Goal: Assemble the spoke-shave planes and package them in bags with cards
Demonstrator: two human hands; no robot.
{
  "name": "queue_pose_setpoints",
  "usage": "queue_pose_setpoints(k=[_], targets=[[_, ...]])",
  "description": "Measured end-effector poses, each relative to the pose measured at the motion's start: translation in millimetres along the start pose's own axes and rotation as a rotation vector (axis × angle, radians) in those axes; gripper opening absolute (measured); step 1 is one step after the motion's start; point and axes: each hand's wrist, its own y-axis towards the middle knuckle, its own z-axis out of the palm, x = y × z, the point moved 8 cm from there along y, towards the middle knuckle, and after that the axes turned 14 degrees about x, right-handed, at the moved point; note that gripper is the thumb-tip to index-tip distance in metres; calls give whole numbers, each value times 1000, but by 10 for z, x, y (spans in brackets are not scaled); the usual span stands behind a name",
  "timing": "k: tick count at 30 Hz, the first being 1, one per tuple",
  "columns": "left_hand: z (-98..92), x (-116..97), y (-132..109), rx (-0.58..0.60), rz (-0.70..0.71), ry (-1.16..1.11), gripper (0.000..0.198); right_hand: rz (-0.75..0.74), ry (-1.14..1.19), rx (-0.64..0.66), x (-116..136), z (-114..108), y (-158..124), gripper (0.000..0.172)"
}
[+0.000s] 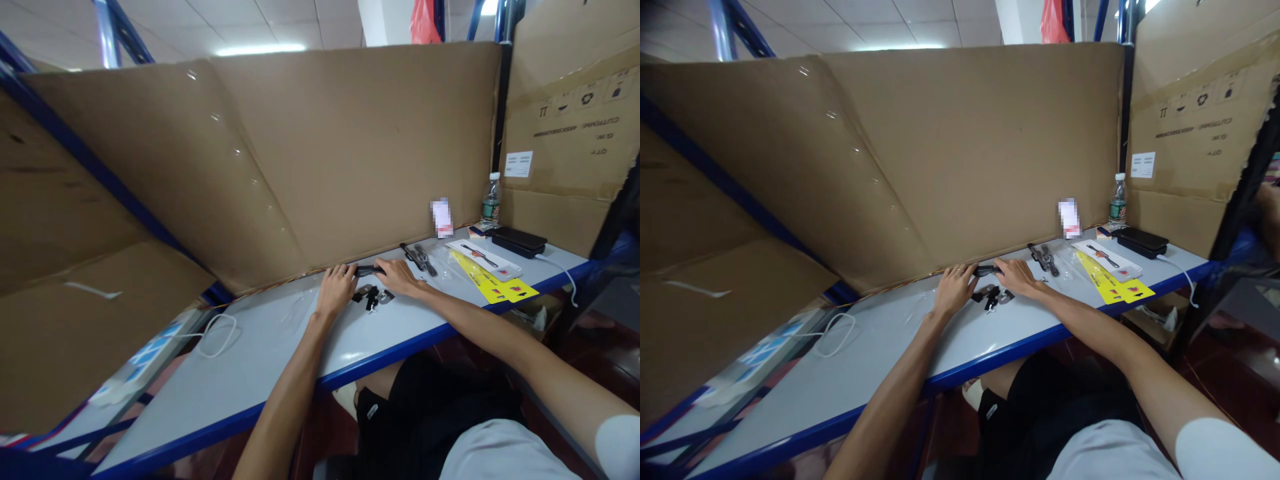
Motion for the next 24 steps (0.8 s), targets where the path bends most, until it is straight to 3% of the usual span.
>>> queue_pose_setpoints(k=[5, 10, 13, 16, 19, 24], targets=[[90, 96, 0, 83, -74, -8, 37, -63, 40, -38, 4, 50, 47, 28], [110, 217, -24, 134, -228, -45, 47, -21, 118, -84, -100, 81, 116, 31], [124, 306, -22, 122, -277, -85, 53, -4, 183, -227, -162, -47, 100, 41], [182, 517, -51, 98, -394, -167, 57, 27, 233, -356, -261, -178, 62, 30], [300, 721, -82, 95, -452, -292, 58, -24, 206, -204, -261, -75, 120, 18], [526, 880, -51, 116, -422, -530, 59, -179, 46, 35, -92, 212, 155, 26]])
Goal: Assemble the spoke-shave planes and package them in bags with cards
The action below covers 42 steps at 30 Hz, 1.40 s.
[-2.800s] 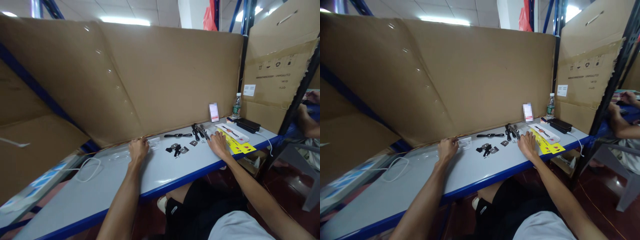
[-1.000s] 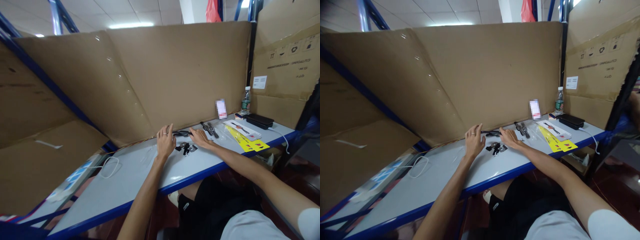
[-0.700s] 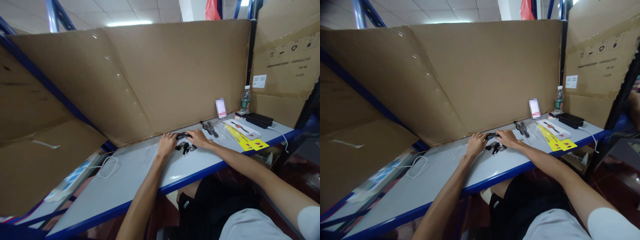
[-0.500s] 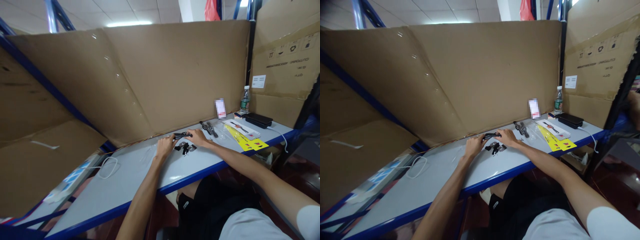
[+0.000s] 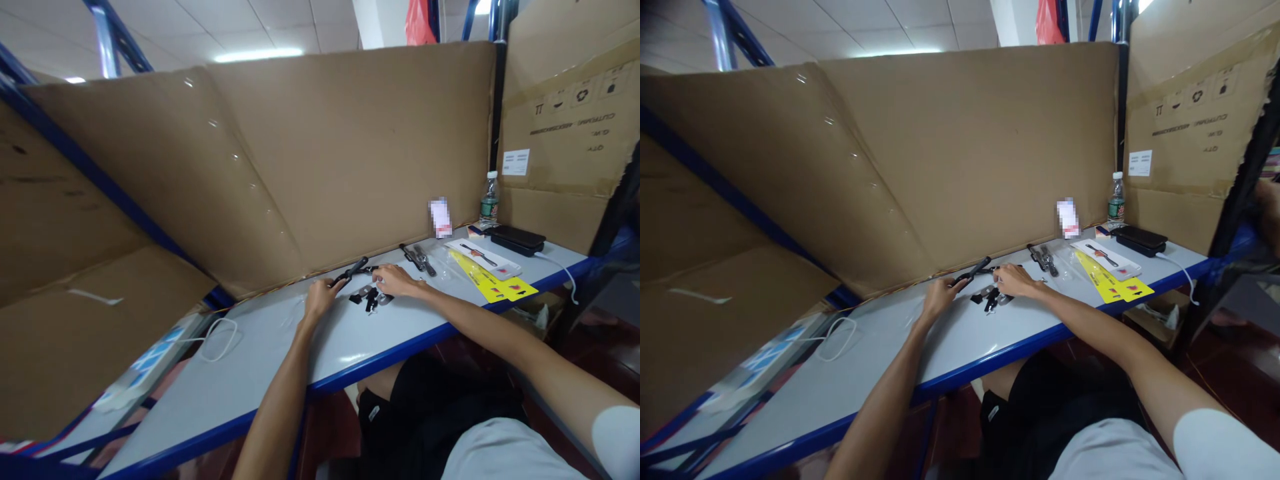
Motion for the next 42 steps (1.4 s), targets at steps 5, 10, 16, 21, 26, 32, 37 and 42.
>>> queue_pose_setpoints(k=[5, 10, 16, 21, 26, 32, 37, 42], targets=[[138, 32, 85, 87, 18, -197, 55, -13, -15, 63, 9, 35, 2, 32], [226, -29, 73, 176, 39, -229, 55, -101, 104, 298, -22, 128, 26, 36], [226, -43, 59, 198, 42, -237, 59, -132, 231, 480, -42, 201, 20, 36], [241, -46, 68, 209, 63, -221, 62, -49, 235, 485, -93, 186, -3, 25], [262, -44, 76, 217, 84, -227, 63, -2, 215, 451, -136, 139, -19, 38], [273, -19, 87, 220, 73, -207, 62, -3, 256, 487, -202, 169, 5, 25], [286, -26, 95, 233, 84, -219, 64, 42, 246, 473, -246, 149, 3, 21], [277, -23, 94, 209, 87, -215, 64, 95, 112, 368, -255, 56, -50, 21]])
